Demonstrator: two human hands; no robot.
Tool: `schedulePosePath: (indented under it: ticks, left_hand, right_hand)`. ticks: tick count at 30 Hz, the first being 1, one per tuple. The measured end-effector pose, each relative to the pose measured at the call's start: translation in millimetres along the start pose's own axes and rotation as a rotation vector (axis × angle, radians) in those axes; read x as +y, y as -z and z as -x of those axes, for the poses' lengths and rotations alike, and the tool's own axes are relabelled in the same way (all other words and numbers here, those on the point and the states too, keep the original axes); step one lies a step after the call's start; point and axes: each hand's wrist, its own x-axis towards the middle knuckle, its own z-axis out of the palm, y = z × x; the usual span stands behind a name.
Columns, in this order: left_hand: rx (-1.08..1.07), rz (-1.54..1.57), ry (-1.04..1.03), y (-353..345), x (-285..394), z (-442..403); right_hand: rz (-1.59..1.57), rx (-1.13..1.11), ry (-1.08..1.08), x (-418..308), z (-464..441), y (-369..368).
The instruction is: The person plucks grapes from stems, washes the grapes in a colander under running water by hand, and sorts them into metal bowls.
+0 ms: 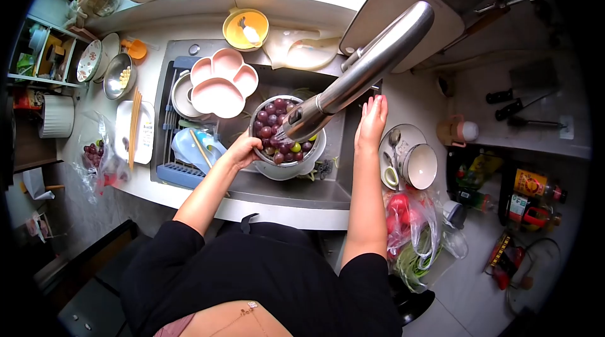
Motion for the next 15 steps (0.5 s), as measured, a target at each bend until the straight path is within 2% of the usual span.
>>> schedulePosePath:
  ticks: [5,8,15]
  left_hand:
    - [-0.011,-0.002,0.055,15.7,-9.0,9.9]
    - [-0.009,0.011,0.061,30.0,-13.6,18.3]
    - [0.030,0.028,-0.060,35.1,6.2,25.8]
  right_hand:
    - [-0.192,-0.103,-0.066,-15.9,0.4,-25.4]
    - [-0.204,-0.044,-0.080,-15.4,-1.8,-28.7]
    - [-0.170,-0.097,-0.036,-16.3,2.3,-29.8]
